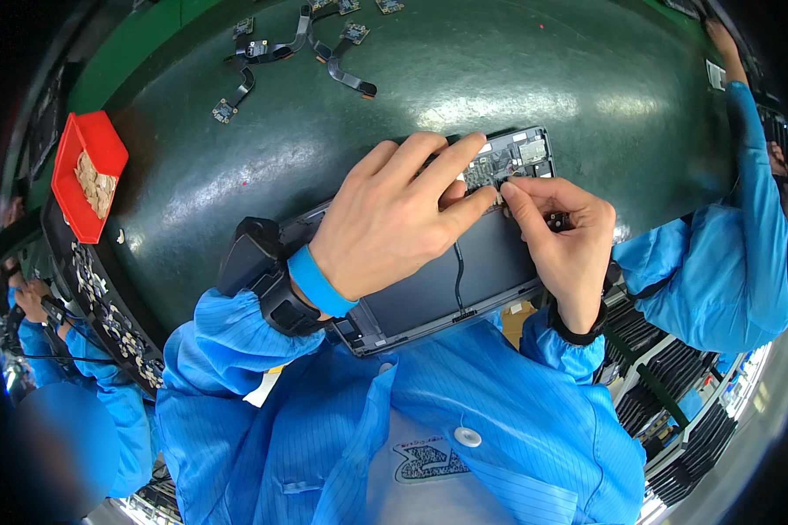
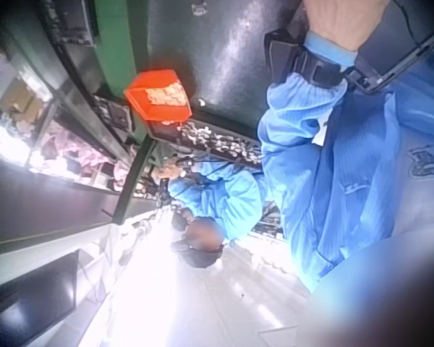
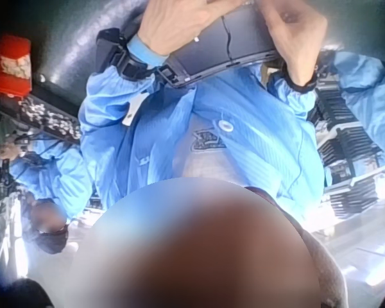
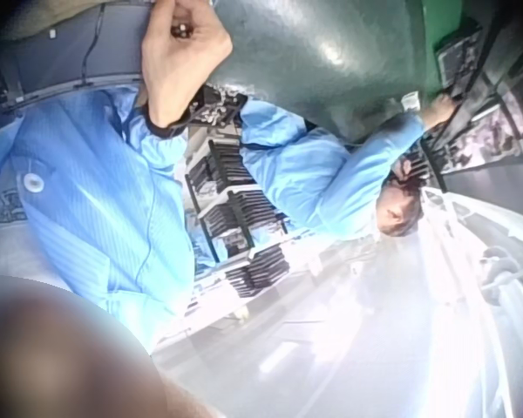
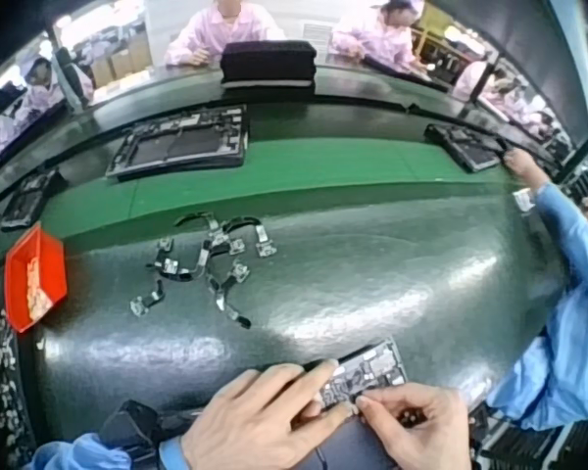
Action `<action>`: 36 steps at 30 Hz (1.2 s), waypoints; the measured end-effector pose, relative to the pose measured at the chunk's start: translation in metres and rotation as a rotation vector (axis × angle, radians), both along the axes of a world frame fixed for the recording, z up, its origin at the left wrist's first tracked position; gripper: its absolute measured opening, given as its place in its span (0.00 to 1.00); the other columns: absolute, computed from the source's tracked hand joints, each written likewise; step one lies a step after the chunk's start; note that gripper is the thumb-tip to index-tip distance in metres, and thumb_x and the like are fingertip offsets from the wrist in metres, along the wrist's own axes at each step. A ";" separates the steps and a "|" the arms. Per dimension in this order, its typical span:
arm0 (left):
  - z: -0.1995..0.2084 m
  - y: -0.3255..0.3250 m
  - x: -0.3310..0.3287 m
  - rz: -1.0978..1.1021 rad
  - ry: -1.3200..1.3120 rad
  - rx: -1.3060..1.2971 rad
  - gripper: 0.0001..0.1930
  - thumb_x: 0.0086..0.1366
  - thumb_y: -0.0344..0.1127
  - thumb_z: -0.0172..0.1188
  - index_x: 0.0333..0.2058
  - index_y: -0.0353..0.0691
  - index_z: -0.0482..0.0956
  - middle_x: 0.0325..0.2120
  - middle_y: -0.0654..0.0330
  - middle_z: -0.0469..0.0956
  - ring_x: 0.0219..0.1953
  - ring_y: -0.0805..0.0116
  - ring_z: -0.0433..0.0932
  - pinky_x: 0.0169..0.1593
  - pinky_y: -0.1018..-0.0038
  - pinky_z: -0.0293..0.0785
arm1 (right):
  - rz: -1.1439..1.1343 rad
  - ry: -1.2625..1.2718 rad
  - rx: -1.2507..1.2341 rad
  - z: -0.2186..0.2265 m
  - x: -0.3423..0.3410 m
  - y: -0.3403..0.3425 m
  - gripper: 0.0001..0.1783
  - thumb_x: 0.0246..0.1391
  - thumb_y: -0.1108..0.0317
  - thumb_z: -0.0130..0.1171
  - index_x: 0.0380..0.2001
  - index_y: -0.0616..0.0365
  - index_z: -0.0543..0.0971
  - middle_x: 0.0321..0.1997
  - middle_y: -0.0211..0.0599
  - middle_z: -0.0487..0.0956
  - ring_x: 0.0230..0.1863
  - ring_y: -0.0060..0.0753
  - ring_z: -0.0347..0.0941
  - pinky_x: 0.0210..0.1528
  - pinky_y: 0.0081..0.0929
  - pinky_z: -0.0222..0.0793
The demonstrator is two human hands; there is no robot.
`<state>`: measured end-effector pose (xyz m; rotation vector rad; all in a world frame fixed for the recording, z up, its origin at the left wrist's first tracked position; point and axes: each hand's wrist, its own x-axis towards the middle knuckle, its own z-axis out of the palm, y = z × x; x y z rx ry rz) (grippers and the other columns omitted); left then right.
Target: Assembling internal components and plugging in cables for an electronic device on a factory line.
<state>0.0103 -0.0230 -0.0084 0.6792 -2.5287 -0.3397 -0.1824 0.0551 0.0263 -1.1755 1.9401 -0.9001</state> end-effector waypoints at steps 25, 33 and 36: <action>0.006 0.007 -0.006 0.035 -0.091 0.018 0.20 0.58 0.27 0.65 0.48 0.56 0.87 0.55 0.61 0.79 0.46 0.63 0.78 0.38 0.67 0.76 | -0.041 -0.223 0.148 0.017 -0.003 0.011 0.15 0.67 0.69 0.62 0.53 0.63 0.78 0.27 0.37 0.84 0.27 0.22 0.81 0.30 0.20 0.76; 0.017 0.012 -0.010 0.061 -0.158 -0.003 0.20 0.59 0.29 0.65 0.49 0.58 0.87 0.58 0.62 0.78 0.53 0.63 0.78 0.49 0.63 0.72 | -0.135 -0.104 0.100 0.019 -0.022 0.018 0.14 0.70 0.69 0.59 0.54 0.61 0.76 0.31 0.34 0.84 0.26 0.17 0.77 0.27 0.15 0.70; 0.022 0.017 -0.021 -0.021 0.018 0.080 0.20 0.56 0.37 0.71 0.49 0.50 0.85 0.57 0.61 0.79 0.58 0.67 0.77 0.56 0.59 0.66 | -0.148 -0.162 0.053 0.014 -0.032 0.023 0.13 0.69 0.70 0.60 0.52 0.62 0.76 0.31 0.32 0.84 0.25 0.16 0.76 0.25 0.14 0.68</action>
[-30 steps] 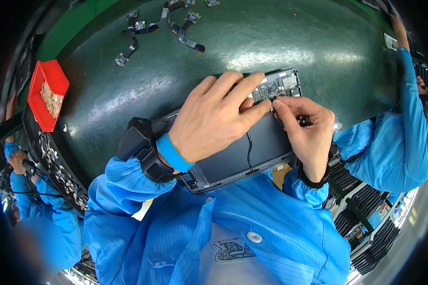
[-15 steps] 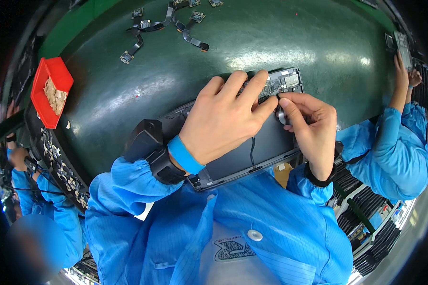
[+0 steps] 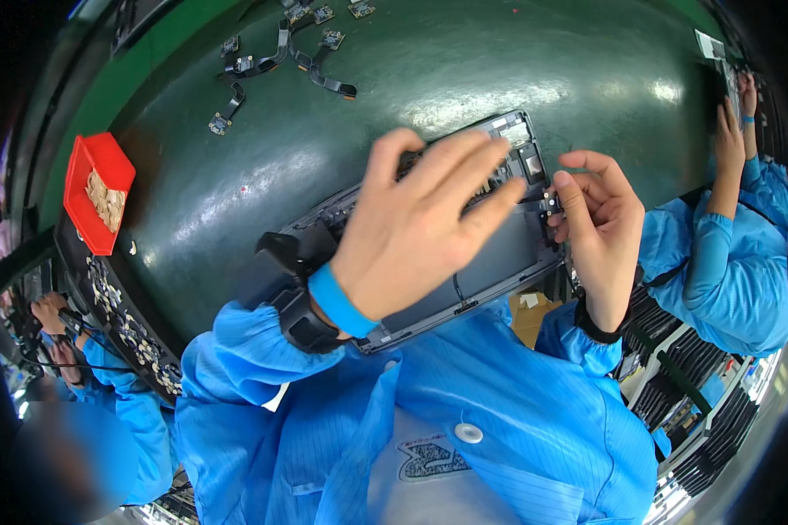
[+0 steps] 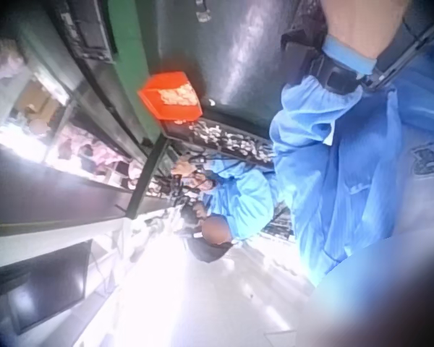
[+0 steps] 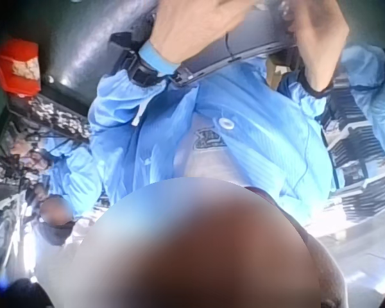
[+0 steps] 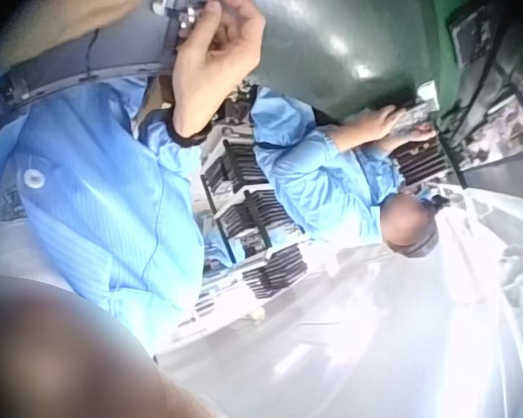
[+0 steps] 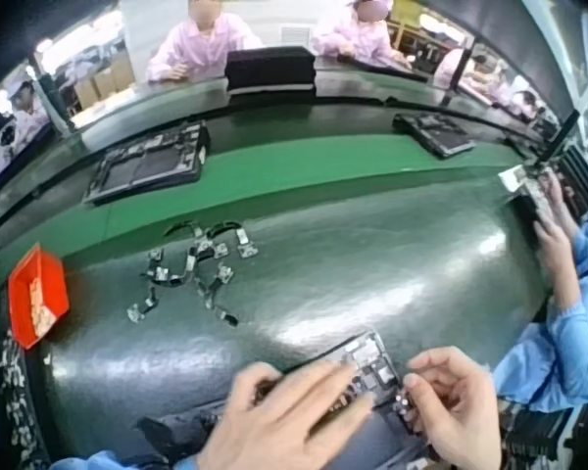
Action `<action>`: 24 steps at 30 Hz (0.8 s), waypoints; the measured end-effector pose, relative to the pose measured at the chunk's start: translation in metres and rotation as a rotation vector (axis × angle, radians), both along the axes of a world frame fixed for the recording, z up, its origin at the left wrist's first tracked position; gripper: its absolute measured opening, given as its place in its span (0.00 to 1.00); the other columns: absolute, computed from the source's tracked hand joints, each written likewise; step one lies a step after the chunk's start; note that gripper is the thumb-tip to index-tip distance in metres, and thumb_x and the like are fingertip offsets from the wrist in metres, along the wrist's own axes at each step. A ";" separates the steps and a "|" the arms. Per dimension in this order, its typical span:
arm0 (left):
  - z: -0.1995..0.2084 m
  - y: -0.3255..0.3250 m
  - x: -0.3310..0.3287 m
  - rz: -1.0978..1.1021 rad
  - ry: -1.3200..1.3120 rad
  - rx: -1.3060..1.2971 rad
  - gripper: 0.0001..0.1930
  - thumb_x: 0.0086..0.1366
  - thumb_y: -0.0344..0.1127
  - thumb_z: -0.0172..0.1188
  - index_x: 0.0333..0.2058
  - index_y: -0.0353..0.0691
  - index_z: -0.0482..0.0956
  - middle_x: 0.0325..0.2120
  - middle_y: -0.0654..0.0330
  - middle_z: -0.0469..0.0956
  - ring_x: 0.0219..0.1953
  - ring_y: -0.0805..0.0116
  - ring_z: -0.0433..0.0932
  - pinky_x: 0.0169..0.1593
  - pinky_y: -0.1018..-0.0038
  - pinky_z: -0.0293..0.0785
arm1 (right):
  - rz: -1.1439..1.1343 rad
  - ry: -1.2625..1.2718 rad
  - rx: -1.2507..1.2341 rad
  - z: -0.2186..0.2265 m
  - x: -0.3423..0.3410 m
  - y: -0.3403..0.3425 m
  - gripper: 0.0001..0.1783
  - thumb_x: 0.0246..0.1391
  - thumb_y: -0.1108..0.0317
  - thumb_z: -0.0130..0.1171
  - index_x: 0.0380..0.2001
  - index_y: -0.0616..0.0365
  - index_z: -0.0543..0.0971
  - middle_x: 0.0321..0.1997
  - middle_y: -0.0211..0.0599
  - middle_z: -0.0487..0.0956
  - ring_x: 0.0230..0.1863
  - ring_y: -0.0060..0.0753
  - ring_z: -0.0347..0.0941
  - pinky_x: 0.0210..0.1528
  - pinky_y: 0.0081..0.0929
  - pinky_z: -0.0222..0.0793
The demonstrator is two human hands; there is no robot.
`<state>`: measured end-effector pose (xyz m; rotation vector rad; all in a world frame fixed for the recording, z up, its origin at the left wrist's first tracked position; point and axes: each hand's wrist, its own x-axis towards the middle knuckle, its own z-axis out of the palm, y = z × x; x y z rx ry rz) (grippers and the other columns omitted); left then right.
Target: Assembling internal components and plugging in cables for an electronic device on a factory line.
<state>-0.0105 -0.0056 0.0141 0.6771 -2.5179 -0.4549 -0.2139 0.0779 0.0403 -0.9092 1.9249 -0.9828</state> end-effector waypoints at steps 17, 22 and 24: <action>-0.009 0.010 -0.037 -0.147 -0.009 0.040 0.13 0.55 0.32 0.68 0.41 0.40 0.86 0.38 0.67 0.83 0.43 0.71 0.79 0.46 0.69 0.68 | -0.118 -0.128 -0.073 -0.015 -0.033 0.013 0.16 0.68 0.67 0.63 0.54 0.63 0.76 0.36 0.36 0.85 0.29 0.15 0.76 0.27 0.14 0.68; -0.013 0.010 -0.037 -0.101 0.017 0.008 0.10 0.56 0.34 0.71 0.39 0.44 0.87 0.37 0.71 0.82 0.44 0.74 0.78 0.50 0.63 0.64 | -0.108 -0.140 -0.057 -0.018 -0.032 0.012 0.17 0.68 0.67 0.63 0.54 0.63 0.77 0.36 0.36 0.85 0.29 0.14 0.76 0.27 0.14 0.67; -0.015 0.009 -0.036 -0.103 0.017 0.001 0.10 0.56 0.34 0.71 0.39 0.45 0.88 0.38 0.71 0.82 0.44 0.74 0.78 0.51 0.63 0.64 | -0.101 -0.145 -0.061 -0.019 -0.032 0.011 0.17 0.68 0.67 0.63 0.54 0.63 0.77 0.36 0.35 0.85 0.29 0.14 0.75 0.27 0.14 0.67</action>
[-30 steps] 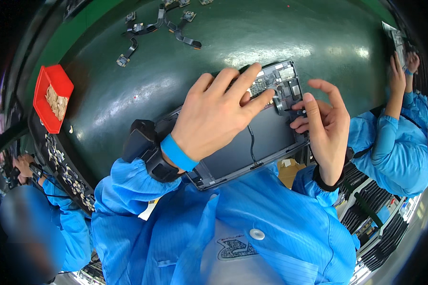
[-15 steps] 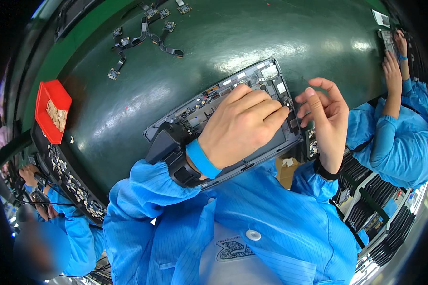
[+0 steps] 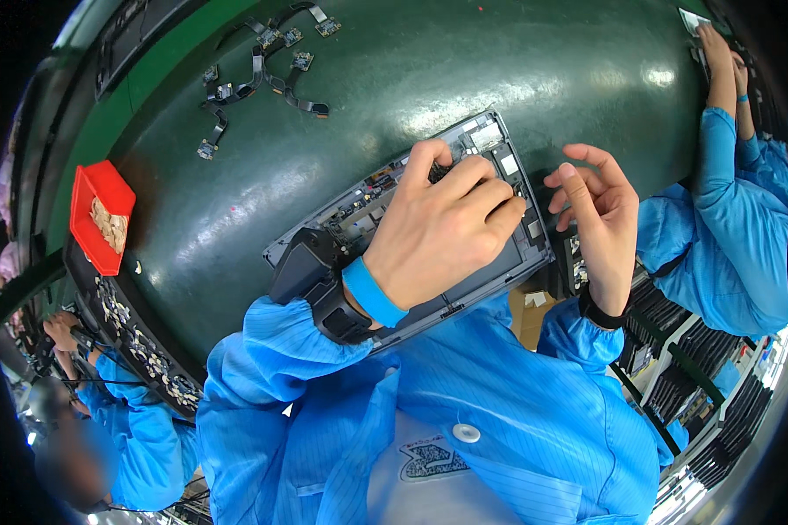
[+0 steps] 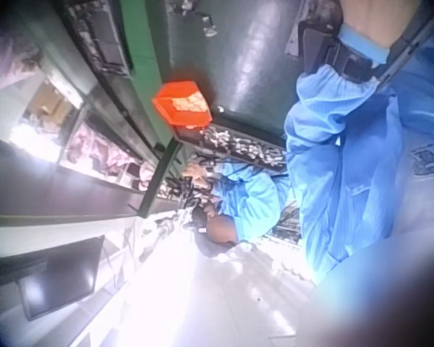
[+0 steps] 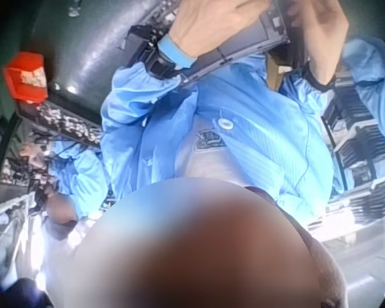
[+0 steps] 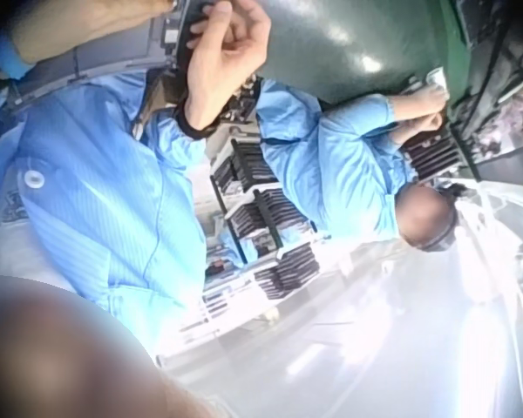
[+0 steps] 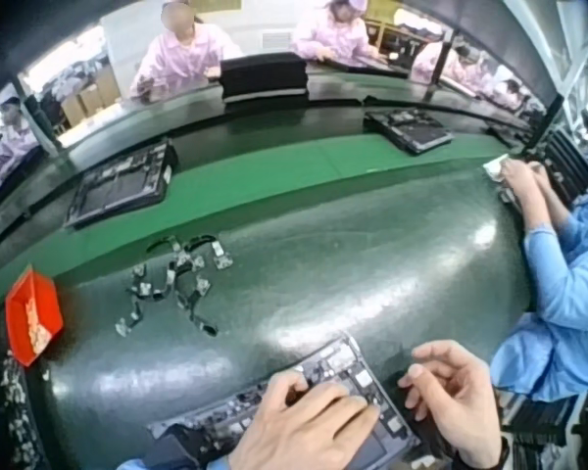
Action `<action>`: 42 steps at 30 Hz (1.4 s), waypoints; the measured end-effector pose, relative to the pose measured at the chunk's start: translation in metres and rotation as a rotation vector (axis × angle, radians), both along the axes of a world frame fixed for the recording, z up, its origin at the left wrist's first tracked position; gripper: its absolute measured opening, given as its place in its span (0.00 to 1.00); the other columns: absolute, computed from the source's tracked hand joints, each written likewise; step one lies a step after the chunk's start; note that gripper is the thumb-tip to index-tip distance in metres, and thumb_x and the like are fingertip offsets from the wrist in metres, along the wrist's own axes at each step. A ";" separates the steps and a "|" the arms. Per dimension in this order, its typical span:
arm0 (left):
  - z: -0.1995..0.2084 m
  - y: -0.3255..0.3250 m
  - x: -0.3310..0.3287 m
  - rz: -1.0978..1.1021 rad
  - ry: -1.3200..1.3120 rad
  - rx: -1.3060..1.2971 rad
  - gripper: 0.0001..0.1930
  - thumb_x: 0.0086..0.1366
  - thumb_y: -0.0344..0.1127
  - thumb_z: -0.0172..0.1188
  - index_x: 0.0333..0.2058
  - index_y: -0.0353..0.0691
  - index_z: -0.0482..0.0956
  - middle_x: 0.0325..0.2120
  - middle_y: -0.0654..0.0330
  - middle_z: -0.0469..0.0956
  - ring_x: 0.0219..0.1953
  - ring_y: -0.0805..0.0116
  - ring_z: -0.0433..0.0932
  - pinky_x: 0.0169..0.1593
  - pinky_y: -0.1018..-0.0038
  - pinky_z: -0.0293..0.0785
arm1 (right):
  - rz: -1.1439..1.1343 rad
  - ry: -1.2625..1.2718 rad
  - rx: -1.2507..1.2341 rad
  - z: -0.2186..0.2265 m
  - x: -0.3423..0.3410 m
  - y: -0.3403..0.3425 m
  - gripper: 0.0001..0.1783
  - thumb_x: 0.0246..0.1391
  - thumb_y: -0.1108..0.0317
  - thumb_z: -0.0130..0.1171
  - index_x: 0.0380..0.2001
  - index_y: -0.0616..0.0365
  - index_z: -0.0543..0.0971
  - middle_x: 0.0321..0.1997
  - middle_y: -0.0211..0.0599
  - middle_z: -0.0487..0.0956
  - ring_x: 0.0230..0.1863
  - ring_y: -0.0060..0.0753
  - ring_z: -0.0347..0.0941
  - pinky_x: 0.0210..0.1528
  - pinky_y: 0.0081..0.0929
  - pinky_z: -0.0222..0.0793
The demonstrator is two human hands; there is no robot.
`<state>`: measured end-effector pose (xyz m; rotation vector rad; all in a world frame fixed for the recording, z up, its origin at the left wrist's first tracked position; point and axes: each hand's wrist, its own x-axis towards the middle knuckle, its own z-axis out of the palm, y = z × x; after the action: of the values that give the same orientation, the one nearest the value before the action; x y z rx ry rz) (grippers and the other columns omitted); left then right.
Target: Assembling internal components and plugging in cables for an electronic device on a factory line.
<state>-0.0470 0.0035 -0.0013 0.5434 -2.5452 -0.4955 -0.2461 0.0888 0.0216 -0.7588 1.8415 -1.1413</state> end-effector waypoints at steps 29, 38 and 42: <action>0.002 -0.003 -0.008 -0.011 0.007 -0.022 0.10 0.53 0.34 0.71 0.36 0.45 0.88 0.41 0.70 0.82 0.45 0.71 0.77 0.47 0.63 0.64 | 0.166 0.029 0.121 -0.008 0.003 -0.004 0.15 0.69 0.66 0.61 0.51 0.65 0.81 0.32 0.29 0.83 0.32 0.13 0.72 0.34 0.16 0.67; 0.006 -0.005 -0.013 -0.034 -0.056 -0.037 0.08 0.54 0.34 0.69 0.35 0.44 0.88 0.37 0.70 0.81 0.44 0.70 0.76 0.48 0.64 0.66 | 0.168 0.037 0.099 -0.011 0.004 -0.004 0.14 0.69 0.67 0.61 0.50 0.67 0.82 0.33 0.29 0.83 0.34 0.14 0.74 0.36 0.16 0.69; 0.007 -0.006 -0.012 -0.029 -0.050 -0.044 0.08 0.55 0.34 0.68 0.35 0.44 0.88 0.37 0.70 0.81 0.45 0.71 0.76 0.48 0.65 0.66 | 0.155 0.017 0.095 -0.012 0.004 -0.003 0.14 0.69 0.67 0.61 0.50 0.67 0.82 0.32 0.29 0.83 0.34 0.14 0.74 0.35 0.16 0.69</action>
<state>-0.0588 -0.0025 0.0055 0.5097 -2.6086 -0.4407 -0.2416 0.0853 0.0096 -0.8428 1.8032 -0.9453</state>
